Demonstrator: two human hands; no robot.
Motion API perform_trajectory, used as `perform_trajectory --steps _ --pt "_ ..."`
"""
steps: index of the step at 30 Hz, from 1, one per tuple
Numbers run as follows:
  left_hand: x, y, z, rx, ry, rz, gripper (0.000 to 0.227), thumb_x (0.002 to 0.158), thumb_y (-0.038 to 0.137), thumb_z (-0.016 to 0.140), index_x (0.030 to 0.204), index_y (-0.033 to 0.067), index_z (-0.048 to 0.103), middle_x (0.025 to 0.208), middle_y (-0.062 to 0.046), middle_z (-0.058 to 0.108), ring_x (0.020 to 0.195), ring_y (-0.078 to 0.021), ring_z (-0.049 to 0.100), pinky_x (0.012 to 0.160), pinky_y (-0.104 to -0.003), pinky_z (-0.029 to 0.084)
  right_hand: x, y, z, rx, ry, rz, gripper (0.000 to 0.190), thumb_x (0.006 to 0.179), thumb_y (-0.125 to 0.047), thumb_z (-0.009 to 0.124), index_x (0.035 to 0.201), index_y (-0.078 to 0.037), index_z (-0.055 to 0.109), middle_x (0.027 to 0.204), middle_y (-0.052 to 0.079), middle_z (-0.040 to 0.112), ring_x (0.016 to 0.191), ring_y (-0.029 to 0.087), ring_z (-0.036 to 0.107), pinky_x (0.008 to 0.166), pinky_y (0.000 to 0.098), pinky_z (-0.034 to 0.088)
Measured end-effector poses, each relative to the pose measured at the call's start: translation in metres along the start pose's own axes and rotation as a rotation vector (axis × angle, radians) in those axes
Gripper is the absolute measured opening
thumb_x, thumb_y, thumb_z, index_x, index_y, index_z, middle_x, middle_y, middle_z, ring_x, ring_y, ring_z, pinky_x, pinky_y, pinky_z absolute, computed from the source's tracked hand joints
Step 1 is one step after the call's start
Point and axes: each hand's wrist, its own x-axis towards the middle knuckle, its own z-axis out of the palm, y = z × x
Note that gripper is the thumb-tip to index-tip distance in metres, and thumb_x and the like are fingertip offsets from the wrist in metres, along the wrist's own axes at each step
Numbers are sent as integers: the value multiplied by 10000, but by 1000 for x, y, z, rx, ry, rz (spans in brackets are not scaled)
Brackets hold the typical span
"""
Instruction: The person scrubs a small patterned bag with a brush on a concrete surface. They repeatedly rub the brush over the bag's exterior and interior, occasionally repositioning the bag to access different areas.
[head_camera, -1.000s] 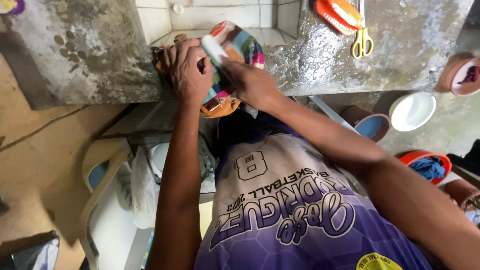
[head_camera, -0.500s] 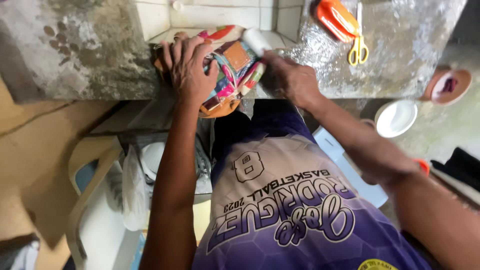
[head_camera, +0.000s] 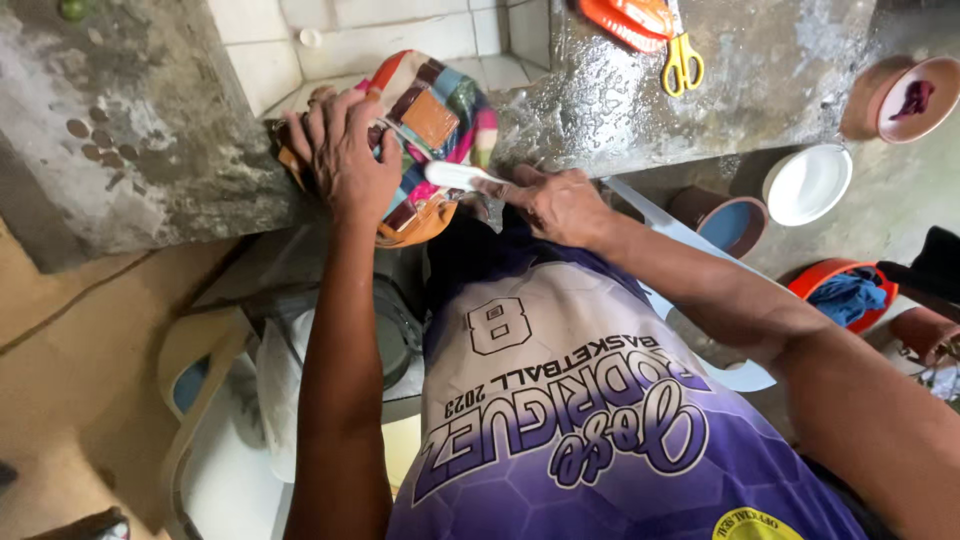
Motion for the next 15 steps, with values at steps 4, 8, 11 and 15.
perform_trajectory --steps 4,8,11,15 --pt "-7 3 -7 41 -18 -15 275 973 246 781 1204 159 659 1382 -43 571 1366 -354 458 1261 -624 96 -3 17 -9 308 -92 409 701 877 -67 664 1520 -308 523 1359 124 652 822 319 742 737 401 603" --pt "11 25 -5 53 12 37 417 903 279 805 1256 135 638 1377 -69 540 1380 -359 446 1212 -641 106 -12 43 4 498 446 252 431 1172 -111 519 1582 -232 460 1330 146 676 1108 309 730 964 362 571" --pt "12 51 1 48 -29 94 493 819 347 843 1203 131 623 1290 -120 537 1290 -367 458 1149 -672 114 -11 47 17 840 411 393 415 1196 -163 494 1609 -157 452 1227 181 692 857 229 600 829 363 533" --pt "14 62 -3 -8 -129 4 530 776 252 845 1215 98 590 1227 -138 521 1265 -370 472 1207 -617 197 42 52 7 1010 374 442 444 1166 -199 522 1596 -97 475 1031 215 711 640 195 551 717 368 522"
